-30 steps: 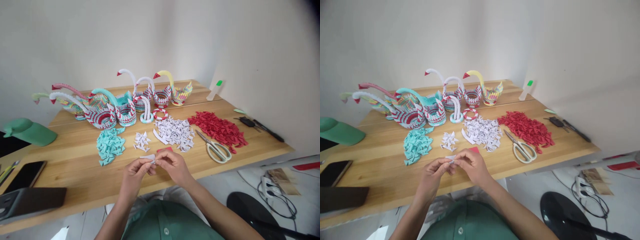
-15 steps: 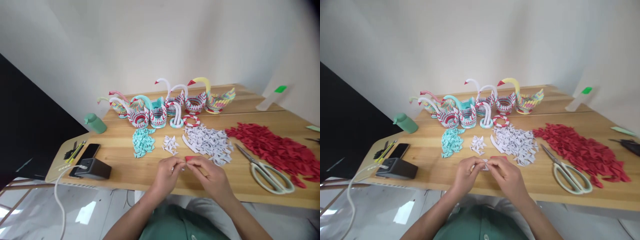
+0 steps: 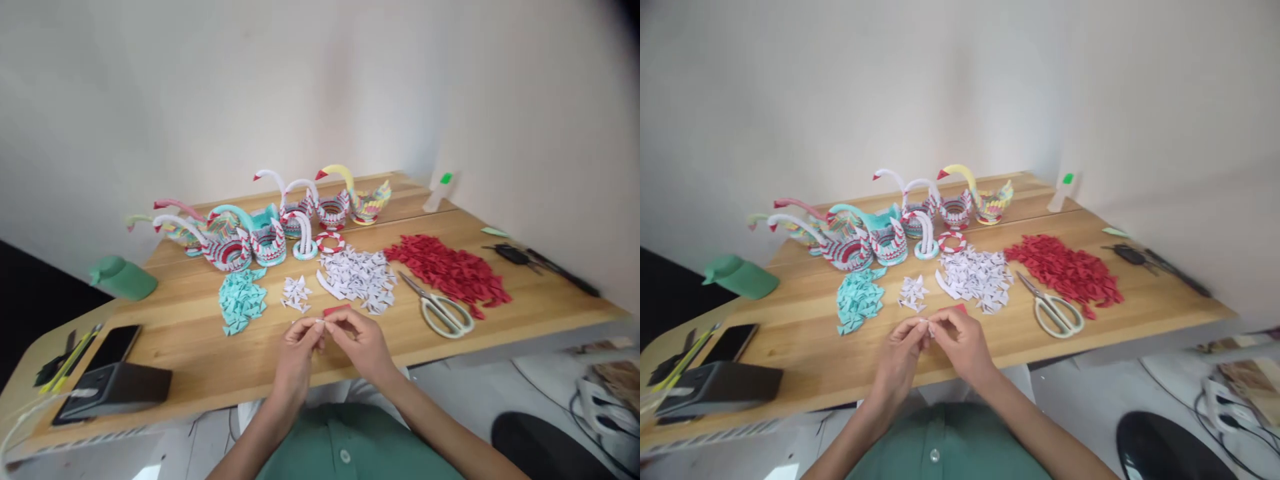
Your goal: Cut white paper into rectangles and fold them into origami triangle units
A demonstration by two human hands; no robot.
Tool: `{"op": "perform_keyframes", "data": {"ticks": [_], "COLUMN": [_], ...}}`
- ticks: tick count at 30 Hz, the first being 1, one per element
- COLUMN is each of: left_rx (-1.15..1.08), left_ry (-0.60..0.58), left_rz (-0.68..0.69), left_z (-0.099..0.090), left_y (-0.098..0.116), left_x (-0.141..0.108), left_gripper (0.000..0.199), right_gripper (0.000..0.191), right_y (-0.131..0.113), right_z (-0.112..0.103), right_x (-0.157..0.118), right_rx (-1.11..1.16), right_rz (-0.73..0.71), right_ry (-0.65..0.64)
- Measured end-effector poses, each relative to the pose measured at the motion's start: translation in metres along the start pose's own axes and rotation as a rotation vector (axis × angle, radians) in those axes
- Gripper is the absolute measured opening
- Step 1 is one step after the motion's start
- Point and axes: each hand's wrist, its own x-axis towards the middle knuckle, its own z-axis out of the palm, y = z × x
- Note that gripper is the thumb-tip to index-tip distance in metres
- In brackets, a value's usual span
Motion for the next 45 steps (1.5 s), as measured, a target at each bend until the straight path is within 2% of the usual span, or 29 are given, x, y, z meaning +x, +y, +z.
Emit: {"op": "perform_keyframes", "data": {"ticks": [5, 7, 11, 14, 17, 19, 21, 23, 25, 26, 28, 29, 31, 33, 37, 39, 42, 45], "left_rx": [0.196, 0.22, 0.046, -0.11, -0.17, -0.176, -0.176, -0.192, -0.223, -0.245, -0.3, -0.328, -0.38, -0.427, -0.514, -0.558, -0.602, -0.617], "left_ry": [-0.036, -0.031, -0.043, -0.124, -0.201, -0.199, -0.156, -0.111, -0.092, -0.089, -0.09, -0.091, -0.091, -0.092, -0.06, -0.018, 0.059, 0.114], "left_rz": [0.132, 0.136, 0.007, -0.08, -0.092, -0.09, -0.087, -0.082, -0.105, -0.124, -0.177, -0.205, -0.259, -0.303, -0.372, -0.408, -0.459, -0.498], "left_z": [0.003, 0.004, 0.005, 0.003, -0.003, -0.007, -0.012, -0.018, -0.022, -0.024, -0.027, -0.027, -0.026, -0.023, -0.017, -0.015, -0.013, -0.011], "left_y": [0.004, 0.005, 0.006, 0.008, 0.006, 0.005, 0.005, 0.007, 0.009, 0.009, 0.009, 0.008, 0.006, 0.006, 0.012, 0.016, 0.022, 0.023], "left_x": [-0.006, -0.01, -0.015, -0.015, -0.01, -0.005, 0.002, 0.011, 0.02, 0.024, 0.031, 0.033, 0.037, 0.039, 0.039, 0.037, 0.035, 0.033], "left_gripper": [0.019, 0.02, 0.02, 0.025, 0.025, 0.024, 0.025, 0.027, 0.027, 0.027, 0.029, 0.03, 0.032, 0.028, 0.002, 0.016, 0.033, 0.036], "right_gripper": [0.01, 0.012, 0.022, 0.027, 0.031, 0.027, 0.02, 0.016, 0.017, 0.019, 0.022, 0.023, 0.021, 0.021, 0.023, 0.023, 0.029, 0.033], "right_y": [-0.008, -0.01, -0.009, -0.009, -0.009, -0.007, 0.0, 0.013, 0.028, 0.036, 0.049, 0.054, 0.061, 0.066, 0.07, 0.063, 0.039, 0.008], "right_z": [-0.01, -0.013, -0.012, -0.002, 0.006, 0.003, -0.013, -0.042, -0.08, -0.1, -0.135, -0.148, -0.166, -0.175, -0.183, -0.183, -0.17, -0.138], "right_x": [-0.008, -0.011, -0.013, -0.012, -0.01, -0.009, -0.009, -0.01, -0.013, -0.015, -0.02, -0.022, -0.025, -0.024, -0.021, -0.02, -0.022, -0.025], "right_rx": [0.054, 0.128, 0.353, 0.534, 0.635, 0.55, 0.293, -0.11, -0.523, -0.691, -0.999, -1.047, -1.102, -1.123, -1.16, -1.15, -0.975, -0.633], "right_rz": [0.034, 0.081, 0.186, 0.267, 0.324, 0.303, 0.213, 0.064, -0.068, -0.085, -0.018, 0.016, 0.053, 0.076, 0.117, 0.115, 0.087, 0.019], "right_ry": [0.042, 0.041, 0.008, -0.024, -0.078, -0.141, -0.166, -0.088, 0.034, 0.08, 0.19, 0.215, 0.21, 0.187, 0.161, 0.147, 0.147, -0.044]}}
